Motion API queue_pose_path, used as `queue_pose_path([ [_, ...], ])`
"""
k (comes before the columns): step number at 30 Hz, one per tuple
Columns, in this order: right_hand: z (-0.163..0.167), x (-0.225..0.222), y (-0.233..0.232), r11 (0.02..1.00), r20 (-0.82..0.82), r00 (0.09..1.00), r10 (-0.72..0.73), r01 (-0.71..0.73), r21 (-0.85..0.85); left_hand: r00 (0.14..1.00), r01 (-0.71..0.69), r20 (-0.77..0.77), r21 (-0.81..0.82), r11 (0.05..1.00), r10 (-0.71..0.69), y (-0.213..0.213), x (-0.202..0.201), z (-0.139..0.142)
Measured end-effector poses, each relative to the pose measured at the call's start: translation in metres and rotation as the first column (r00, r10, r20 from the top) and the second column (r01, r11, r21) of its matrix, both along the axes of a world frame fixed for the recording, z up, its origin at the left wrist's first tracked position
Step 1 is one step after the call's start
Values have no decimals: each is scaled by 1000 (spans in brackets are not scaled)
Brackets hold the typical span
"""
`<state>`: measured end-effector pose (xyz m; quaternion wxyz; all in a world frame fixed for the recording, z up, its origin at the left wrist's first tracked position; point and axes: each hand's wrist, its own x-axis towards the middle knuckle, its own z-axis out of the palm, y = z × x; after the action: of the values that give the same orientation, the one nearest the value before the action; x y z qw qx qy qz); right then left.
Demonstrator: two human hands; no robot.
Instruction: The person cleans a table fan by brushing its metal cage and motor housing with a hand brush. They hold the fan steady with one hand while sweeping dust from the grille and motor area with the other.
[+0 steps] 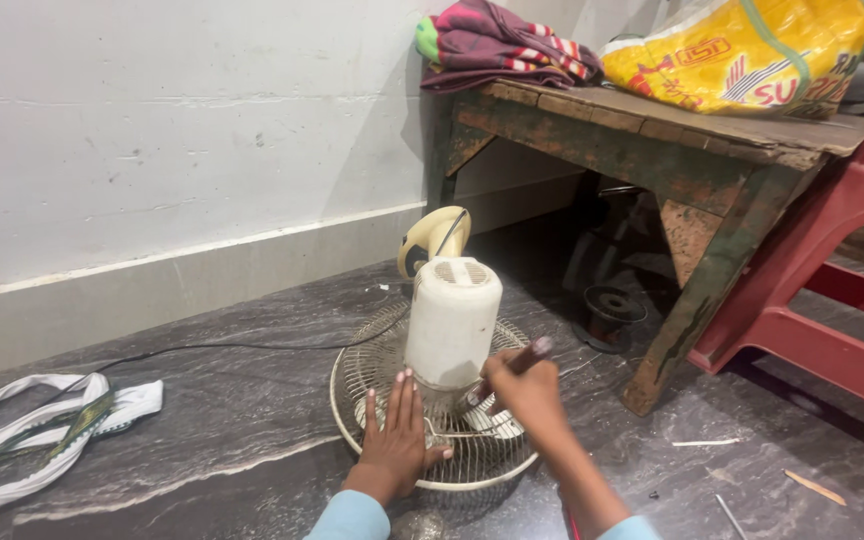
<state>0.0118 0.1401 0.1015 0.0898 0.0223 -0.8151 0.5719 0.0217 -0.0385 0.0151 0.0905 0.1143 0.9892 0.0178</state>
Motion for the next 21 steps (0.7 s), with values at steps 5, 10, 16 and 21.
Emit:
queue_pose_path([
  [5,26,-7,24,986,70,996,-56,67,-155,1000,8,12,10,1000,-8,-1,-1,-1],
  [10,23,-12,34,943,-18,943,-332,332,35,1000,21,20,28,999,-21,-1,-2,-2],
  [16,-26,-7,15,988,-75,989,-131,124,-95,1000,8,10,6,1000,-8,3,-6,-6],
  [21,-24,-18,49,968,167,986,6,36,-250,1000,2,7,13,1000,-2,4,-7,-8],
])
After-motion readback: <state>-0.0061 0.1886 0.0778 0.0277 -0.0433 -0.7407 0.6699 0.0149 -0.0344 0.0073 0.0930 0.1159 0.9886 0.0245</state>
